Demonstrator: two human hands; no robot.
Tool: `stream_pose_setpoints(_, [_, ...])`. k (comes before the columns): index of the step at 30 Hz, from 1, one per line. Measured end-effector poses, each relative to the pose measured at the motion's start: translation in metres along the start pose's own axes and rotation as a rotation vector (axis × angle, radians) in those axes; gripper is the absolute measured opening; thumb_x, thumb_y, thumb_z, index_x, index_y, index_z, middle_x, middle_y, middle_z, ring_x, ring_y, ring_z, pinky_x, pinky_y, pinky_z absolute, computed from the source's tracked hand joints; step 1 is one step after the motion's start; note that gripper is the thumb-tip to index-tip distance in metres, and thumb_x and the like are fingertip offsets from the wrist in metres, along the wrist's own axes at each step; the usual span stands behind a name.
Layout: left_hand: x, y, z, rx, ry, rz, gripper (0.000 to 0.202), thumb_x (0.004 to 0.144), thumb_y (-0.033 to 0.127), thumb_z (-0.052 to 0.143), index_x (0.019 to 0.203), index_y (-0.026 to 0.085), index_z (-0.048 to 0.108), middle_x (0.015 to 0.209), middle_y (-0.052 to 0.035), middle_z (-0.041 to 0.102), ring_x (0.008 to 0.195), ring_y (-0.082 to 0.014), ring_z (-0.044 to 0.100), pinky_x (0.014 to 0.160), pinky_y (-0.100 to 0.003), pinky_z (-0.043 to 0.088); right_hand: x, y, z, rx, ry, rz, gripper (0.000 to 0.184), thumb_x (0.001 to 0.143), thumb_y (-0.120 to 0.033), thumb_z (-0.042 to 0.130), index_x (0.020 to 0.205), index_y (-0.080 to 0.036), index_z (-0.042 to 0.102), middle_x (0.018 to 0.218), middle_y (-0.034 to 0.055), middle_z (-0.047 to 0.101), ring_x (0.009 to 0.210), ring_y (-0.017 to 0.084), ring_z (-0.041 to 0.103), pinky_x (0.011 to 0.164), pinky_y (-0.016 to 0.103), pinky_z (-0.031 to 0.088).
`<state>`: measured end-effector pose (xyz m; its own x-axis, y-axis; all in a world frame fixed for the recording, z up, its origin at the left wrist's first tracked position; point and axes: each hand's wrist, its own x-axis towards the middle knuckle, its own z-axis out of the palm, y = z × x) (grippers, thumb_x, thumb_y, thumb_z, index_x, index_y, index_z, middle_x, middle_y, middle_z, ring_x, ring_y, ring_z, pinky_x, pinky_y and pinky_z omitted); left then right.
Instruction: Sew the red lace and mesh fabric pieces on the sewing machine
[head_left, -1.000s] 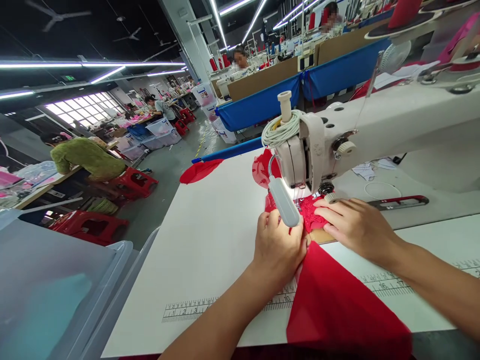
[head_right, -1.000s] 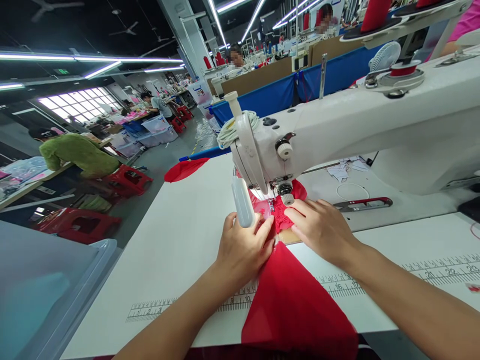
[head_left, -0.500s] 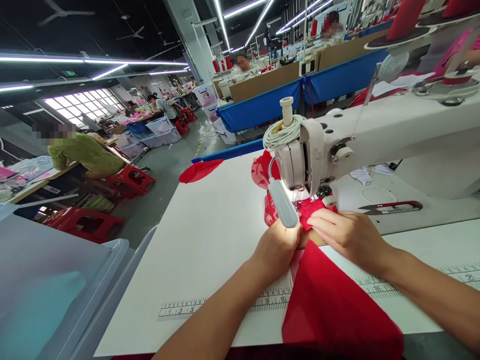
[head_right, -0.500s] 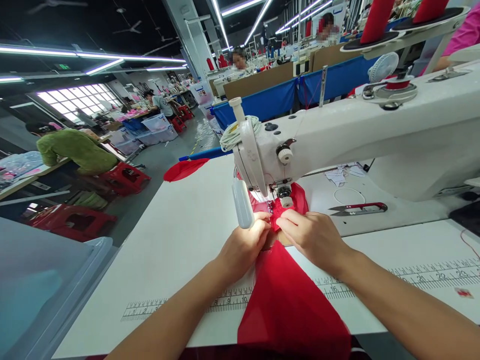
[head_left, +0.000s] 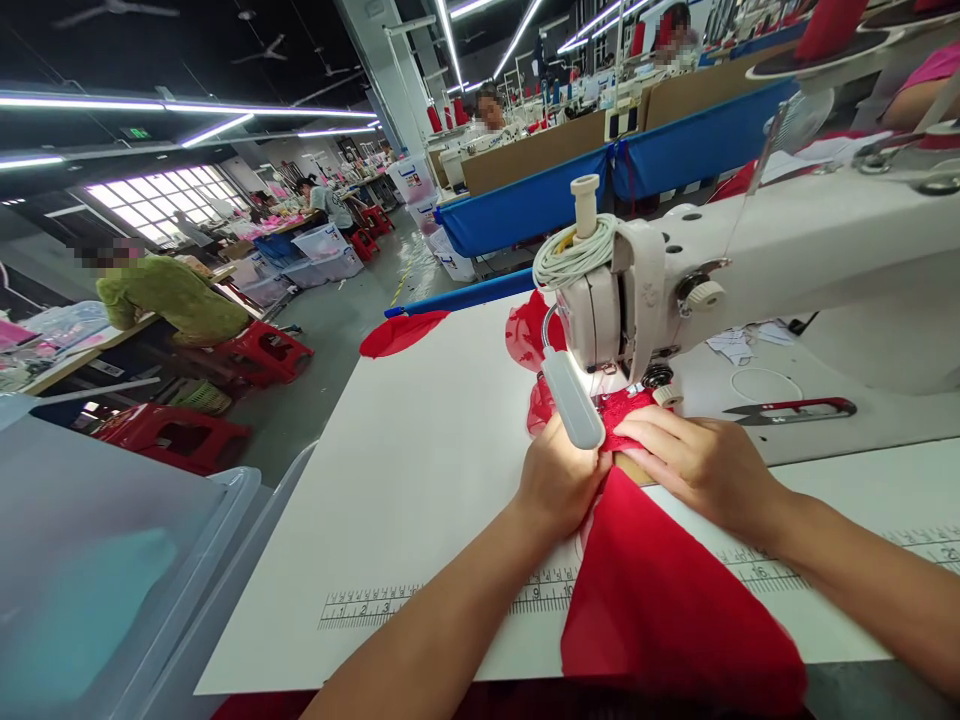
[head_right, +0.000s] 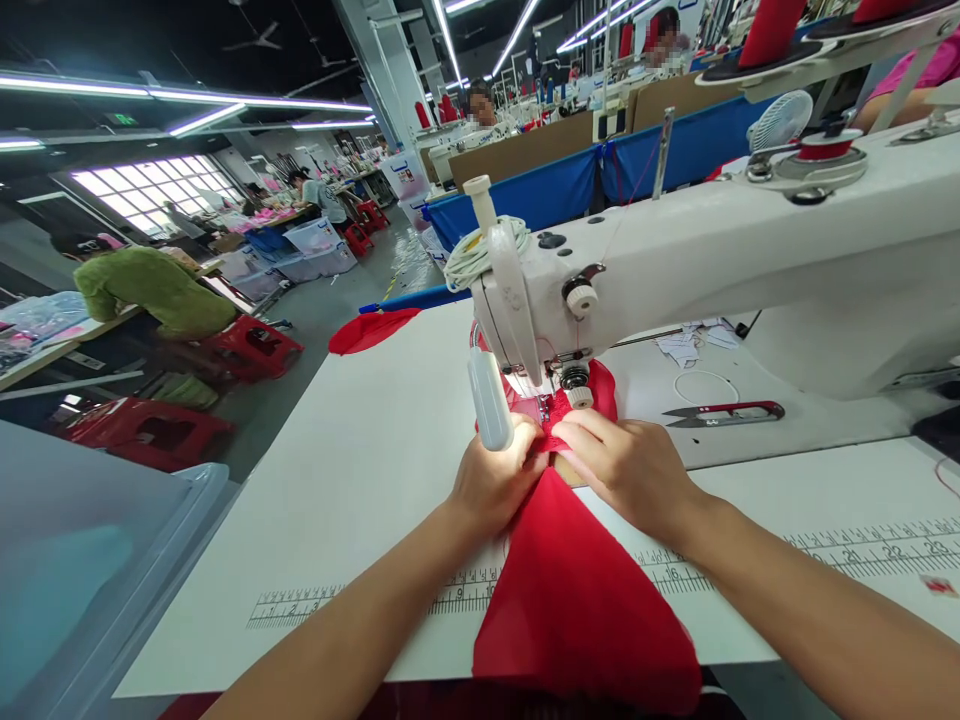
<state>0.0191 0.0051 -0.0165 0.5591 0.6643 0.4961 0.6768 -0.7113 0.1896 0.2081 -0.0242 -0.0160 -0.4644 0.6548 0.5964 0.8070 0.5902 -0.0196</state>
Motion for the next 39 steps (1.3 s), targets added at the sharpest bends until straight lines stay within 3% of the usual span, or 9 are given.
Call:
stream_pose_setpoints(7, [-0.004,-0.002,-0.007,0.190,-0.034,0.193,0.029,0.082,0.000,0.037,0.069,0.018,0.054,0.063,-0.0008,0.050,0.057,-0.0139,0.045,0.047,-0.027,0.031,-0.001,0.001,-0.001,-0.051,-0.033,0.001,0.031,0.087,-0.001,0.039,0.089,-0.018,0.065,0.092,0.0045,0.069,0.055,0.013,0.056,0.048,0.028,0.032])
stream_pose_setpoints(11, [-0.005,0.004,-0.015,0.234,-0.044,0.288,0.033,0.080,-0.003,0.033,0.072,0.017,0.059,0.063,-0.0012,0.052,0.050,-0.0132,0.041,0.043,-0.027,0.028,-0.003,0.002,0.000,-0.046,-0.059,0.003,0.029,0.087,0.000,0.040,0.079,-0.018,0.061,0.085,0.0034,0.066,0.055,0.012,0.053,0.050,0.028,0.030])
stream_pose_setpoints(13, [-0.007,0.010,-0.019,0.193,-0.089,0.262,0.033,0.089,0.005,0.033,0.075,0.016,0.061,0.067,-0.0029,0.055,0.054,-0.0139,0.046,0.046,-0.026,0.034,-0.004,0.003,0.001,-0.048,-0.065,0.011,0.028,0.085,0.000,0.040,0.076,-0.018,0.059,0.083,0.0029,0.064,0.055,0.013,0.051,0.050,0.029,0.029])
stream_pose_setpoints(15, [-0.010,0.017,-0.024,0.128,-0.140,0.213,0.036,0.098,0.026,0.034,0.084,0.014,0.064,0.073,-0.0061,0.058,0.061,-0.0167,0.053,0.050,-0.028,0.042,-0.004,0.003,0.001,-0.038,-0.062,0.021,0.028,0.083,0.001,0.040,0.074,-0.018,0.058,0.080,0.0024,0.064,0.054,0.013,0.051,0.050,0.030,0.028])
stream_pose_setpoints(17, [-0.014,0.022,-0.026,0.079,-0.148,0.187,0.057,0.099,0.052,0.027,0.091,0.012,0.066,0.077,-0.0091,0.059,0.064,-0.0196,0.055,0.053,-0.032,0.046,-0.004,0.003,0.001,-0.027,-0.054,0.027,0.027,0.080,0.002,0.040,0.073,-0.019,0.057,0.078,0.0018,0.063,0.053,0.013,0.049,0.049,0.030,0.027])
stream_pose_setpoints(20, [-0.020,0.027,-0.024,0.069,-0.112,0.175,0.081,0.093,0.069,0.013,0.092,0.010,0.068,0.078,-0.0115,0.061,0.064,-0.0207,0.056,0.055,-0.035,0.049,-0.004,0.004,0.000,-0.019,-0.056,0.032,0.027,0.079,0.002,0.041,0.074,-0.018,0.058,0.077,0.0019,0.063,0.052,0.013,0.049,0.049,0.030,0.027])
stream_pose_setpoints(30, [-0.024,0.028,-0.012,0.124,-0.008,0.164,0.090,0.091,0.071,0.008,0.101,0.005,0.068,0.089,-0.0170,0.068,0.077,-0.0258,0.064,0.068,-0.038,0.054,-0.003,0.006,0.003,-0.046,-0.059,0.020,0.028,0.081,-0.001,0.039,0.075,-0.018,0.061,0.072,0.0019,0.062,0.050,0.014,0.051,0.047,0.030,0.029])
stream_pose_setpoints(35, [-0.024,0.025,-0.011,0.141,-0.050,0.151,0.090,0.091,0.070,0.005,0.103,0.006,0.068,0.079,-0.0129,0.066,0.066,-0.0221,0.062,0.074,-0.038,0.054,-0.002,0.007,0.002,-0.068,-0.055,0.037,0.030,0.082,-0.003,0.037,0.082,-0.017,0.065,0.076,0.0034,0.066,0.051,0.017,0.057,0.045,0.031,0.031])
stream_pose_setpoints(39, [-0.022,0.023,-0.010,0.155,-0.097,0.141,0.091,0.089,0.073,0.008,0.108,0.005,0.066,0.083,-0.0150,0.067,0.072,-0.0238,0.063,0.073,-0.038,0.055,-0.003,0.007,0.005,-0.104,-0.045,0.057,0.032,0.080,-0.004,0.037,0.085,-0.017,0.066,0.077,0.0046,0.068,0.047,0.018,0.056,0.041,0.032,0.030])
